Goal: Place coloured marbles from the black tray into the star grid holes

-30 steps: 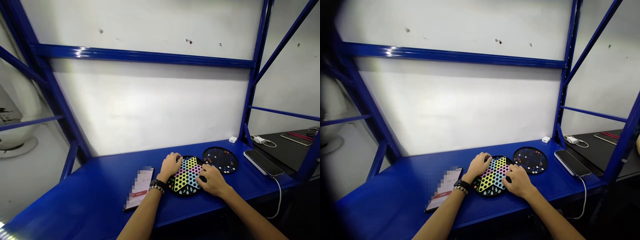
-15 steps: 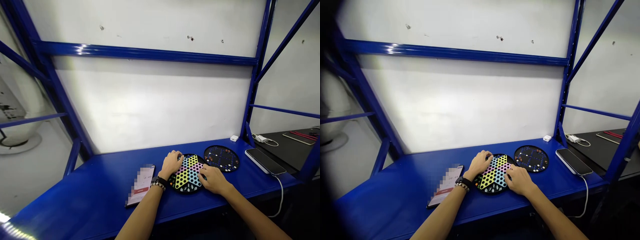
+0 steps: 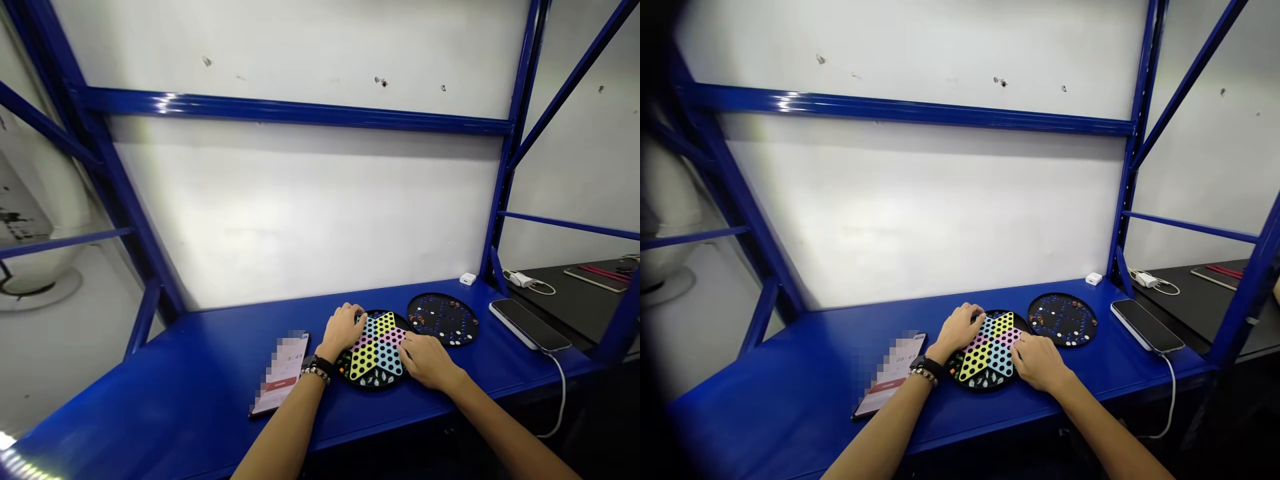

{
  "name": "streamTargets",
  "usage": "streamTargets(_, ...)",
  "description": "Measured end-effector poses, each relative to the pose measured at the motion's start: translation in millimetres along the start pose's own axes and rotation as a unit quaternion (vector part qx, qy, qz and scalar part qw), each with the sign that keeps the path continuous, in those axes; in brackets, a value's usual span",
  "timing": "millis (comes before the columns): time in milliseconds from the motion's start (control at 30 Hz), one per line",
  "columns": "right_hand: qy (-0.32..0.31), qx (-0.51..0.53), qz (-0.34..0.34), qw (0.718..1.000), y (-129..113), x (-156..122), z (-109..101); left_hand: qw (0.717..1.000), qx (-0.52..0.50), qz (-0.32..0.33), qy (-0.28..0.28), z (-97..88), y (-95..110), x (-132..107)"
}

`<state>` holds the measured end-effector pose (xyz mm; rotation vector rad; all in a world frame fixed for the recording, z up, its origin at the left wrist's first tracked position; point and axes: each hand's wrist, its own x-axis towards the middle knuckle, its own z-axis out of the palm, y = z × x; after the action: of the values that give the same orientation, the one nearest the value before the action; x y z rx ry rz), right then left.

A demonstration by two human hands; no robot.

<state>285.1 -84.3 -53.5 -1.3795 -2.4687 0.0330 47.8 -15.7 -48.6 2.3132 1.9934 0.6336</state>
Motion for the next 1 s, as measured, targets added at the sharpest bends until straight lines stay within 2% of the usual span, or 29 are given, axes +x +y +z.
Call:
streamTargets(100,0.038,0.039,0.041,0.998,12.9,1.8,-2.1,1.0,0.0,0.002,-0.002,-1.4,0.3,-0.2)
streamTargets(200,0.082,0.022,0.137,0.987,36.3,1.3,-6.0,1.0,0.0,0.002,-0.004,-2.2,0.6,-0.2)
streamTargets(300,0.087,-0.018,0.22,0.971,57.8,-1.8,-7.7,1.0,-0.001,0.002,-0.006,-2.3,0.8,0.2)
streamTargets(367,0.089,-0.04,0.228,0.969,64.3,-3.5,-7.3,1.0,-0.002,0.001,-0.006,-2.4,1.0,0.3)
streamTargets(467,0.119,-0.041,0.199,0.972,58.6,-3.8,-7.2,1.0,-0.003,0.001,-0.007,-3.1,1.4,0.3)
streamTargets(533,0.132,0.007,0.148,0.98,46.9,-3.6,-8.1,1.0,-0.003,0.001,-0.008,-3.5,1.7,0.1)
streamTargets(633,0.091,0.103,0.018,0.99,26.0,-5.1,-9.2,1.0,-0.001,0.001,-0.009,-3.7,2.0,0.1)
streamTargets(700,0.062,0.116,-0.032,0.991,15.5,-6.9,-8.7,1.0,-0.001,0.001,-0.008,-3.6,2.1,0.1)
streamTargets(1000,0.031,0.093,-0.033,0.995,8.2,-9.2,-7.7,1.0,-0.002,0.002,-0.006,-4.7,3.2,-0.2)
